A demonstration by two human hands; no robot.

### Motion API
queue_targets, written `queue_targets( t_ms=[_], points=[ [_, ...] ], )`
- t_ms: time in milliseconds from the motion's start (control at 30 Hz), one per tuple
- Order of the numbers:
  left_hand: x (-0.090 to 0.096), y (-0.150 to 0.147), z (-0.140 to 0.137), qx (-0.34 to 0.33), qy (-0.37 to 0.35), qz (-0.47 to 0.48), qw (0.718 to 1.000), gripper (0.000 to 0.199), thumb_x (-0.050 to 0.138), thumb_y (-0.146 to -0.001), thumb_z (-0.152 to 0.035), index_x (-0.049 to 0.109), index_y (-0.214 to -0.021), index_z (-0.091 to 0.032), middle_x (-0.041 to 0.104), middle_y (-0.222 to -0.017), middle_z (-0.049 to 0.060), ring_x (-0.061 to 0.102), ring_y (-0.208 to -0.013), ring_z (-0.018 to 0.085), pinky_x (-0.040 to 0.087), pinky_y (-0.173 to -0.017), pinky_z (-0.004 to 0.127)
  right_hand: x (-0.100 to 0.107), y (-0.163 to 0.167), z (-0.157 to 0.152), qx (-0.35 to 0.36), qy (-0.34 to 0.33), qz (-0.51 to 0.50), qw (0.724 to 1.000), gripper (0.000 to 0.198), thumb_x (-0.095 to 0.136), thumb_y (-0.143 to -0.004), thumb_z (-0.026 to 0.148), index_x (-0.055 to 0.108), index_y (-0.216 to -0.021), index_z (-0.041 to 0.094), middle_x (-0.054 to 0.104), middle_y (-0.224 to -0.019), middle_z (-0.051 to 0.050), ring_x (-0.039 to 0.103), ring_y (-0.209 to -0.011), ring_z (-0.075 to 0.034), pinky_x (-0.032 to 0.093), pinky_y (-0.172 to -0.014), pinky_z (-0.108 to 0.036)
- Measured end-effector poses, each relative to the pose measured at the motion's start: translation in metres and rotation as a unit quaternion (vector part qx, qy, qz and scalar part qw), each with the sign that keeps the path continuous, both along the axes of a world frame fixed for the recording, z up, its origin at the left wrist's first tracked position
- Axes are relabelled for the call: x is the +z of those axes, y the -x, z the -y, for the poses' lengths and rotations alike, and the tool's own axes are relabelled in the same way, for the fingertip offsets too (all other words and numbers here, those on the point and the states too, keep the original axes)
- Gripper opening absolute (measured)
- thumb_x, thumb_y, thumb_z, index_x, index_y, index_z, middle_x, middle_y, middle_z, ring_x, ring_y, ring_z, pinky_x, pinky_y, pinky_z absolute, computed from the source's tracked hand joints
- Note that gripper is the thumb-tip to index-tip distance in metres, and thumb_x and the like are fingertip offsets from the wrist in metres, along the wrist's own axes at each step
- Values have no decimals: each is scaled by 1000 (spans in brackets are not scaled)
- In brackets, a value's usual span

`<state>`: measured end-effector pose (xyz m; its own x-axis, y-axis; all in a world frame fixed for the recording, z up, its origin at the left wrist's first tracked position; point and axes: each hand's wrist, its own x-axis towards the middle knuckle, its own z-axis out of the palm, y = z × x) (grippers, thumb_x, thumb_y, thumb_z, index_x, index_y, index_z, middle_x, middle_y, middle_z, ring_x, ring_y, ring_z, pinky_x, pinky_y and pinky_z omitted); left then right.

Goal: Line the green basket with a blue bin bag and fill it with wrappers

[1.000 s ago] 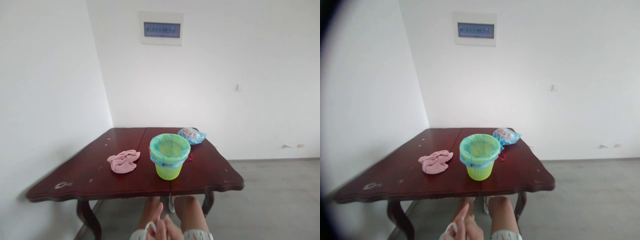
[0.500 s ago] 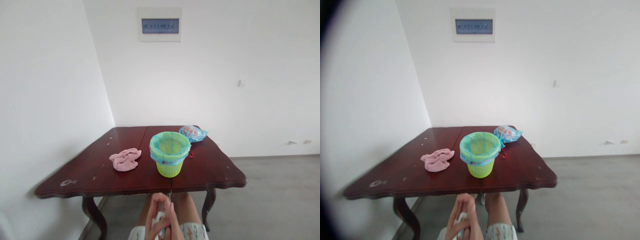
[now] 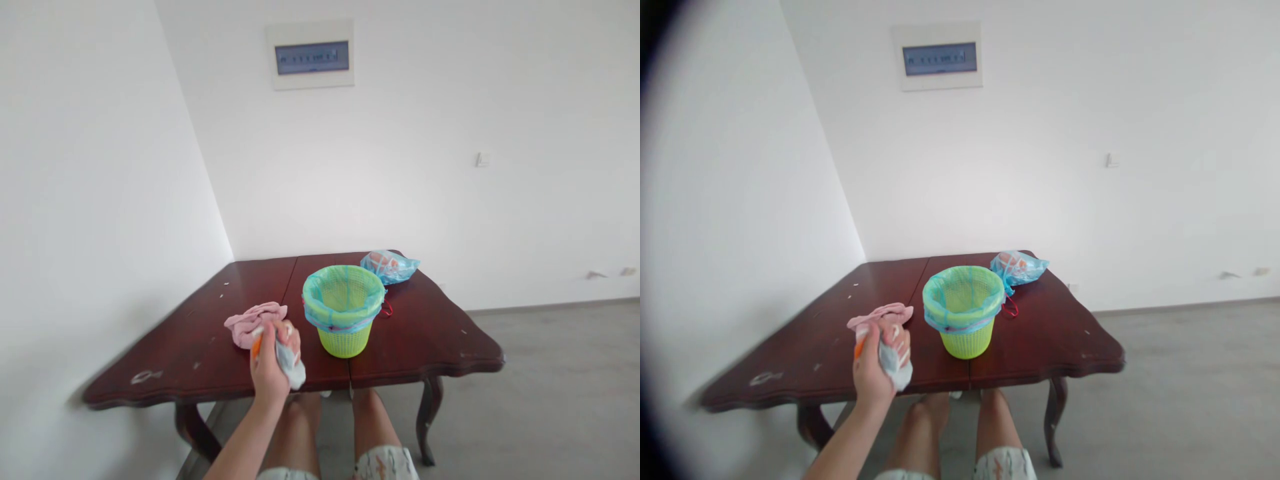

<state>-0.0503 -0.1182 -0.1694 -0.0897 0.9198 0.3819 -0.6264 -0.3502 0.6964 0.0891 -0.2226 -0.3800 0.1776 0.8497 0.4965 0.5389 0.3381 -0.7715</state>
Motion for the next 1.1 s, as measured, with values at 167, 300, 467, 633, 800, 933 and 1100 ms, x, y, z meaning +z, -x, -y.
queue_targets(
  t_ms=[167, 300, 467, 633, 800, 933, 1100],
  points=[
    [68, -21, -98, 145, -159, -57, 975, 69, 70, -102, -93, 74, -113, -25, 75, -102, 6, 74, -85, 19, 66, -79, 30, 24, -27, -34, 45, 78, 13, 996, 54, 91, -82, 53, 84, -136, 55, 87, -120, -5, 82, -100, -33, 66, -66, -40],
    [67, -39, -142, 120, -238, -459, 848, 70, 52, -113, -87, 79, -137, -26, 81, -134, 17, 74, -137, 35, 50, -132, 59, 32, -50, -49, 53, 111, 28, 992, 38, 82, -79, 58, 88, -116, 53, 81, -97, -6, 81, -78, -37, 56, -51, -39],
    [54, -31, -154, -8, -181, -732, 657, 73, 36, -123, -73, 92, -115, -27, 91, -111, 12, 81, -130, 42, 20, -143, 81, 29, -79, -53, 44, 80, -47, 995, 29, 81, -71, 63, 89, -97, 55, 77, -82, -8, 71, -54, -35, 40, -37, -36],
    [47, 1, -134, -18, -302, -699, 648, 56, 52, -123, -67, 82, -149, -28, 76, -163, 14, 66, -158, 40, 22, -147, 75, -3, -85, -4, -6, 36, -148, 988, 15, 79, -69, 56, 89, -80, 59, 76, -72, -4, 64, -47, -34, 38, -35, -39],
    [-8, 39, -107, 144, -445, -596, 652, 77, 92, -104, -57, 60, -167, -28, 62, -175, 20, 63, -160, 39, 53, -134, 61, -14, -101, 35, -35, 11, -123, 992, 20, 73, -102, 53, 88, -100, 40, 78, -74, -3, 75, -61, -28, 64, -60, -38],
    [-56, 54, -109, 282, -454, -560, 632, 28, 84, -112, -30, 71, -136, -25, 76, -150, 15, 76, -140, 34, 64, -118, 56, 34, -137, 0, -35, -92, 4, 995, 19, 66, -115, 39, 81, -116, 27, 84, -102, -10, 84, -90, -27, 69, -81, -35],
    [-72, 47, -115, 337, -456, -587, 578, 15, 82, -111, -26, 82, -126, -29, 72, -152, 15, 73, -138, 35, 62, -115, 56, 105, -143, -61, -39, -236, 169, 956, 29, 66, -114, 18, 76, -139, 28, 82, -138, -13, 80, -127, -29, 65, -109, -45]
  ],
)
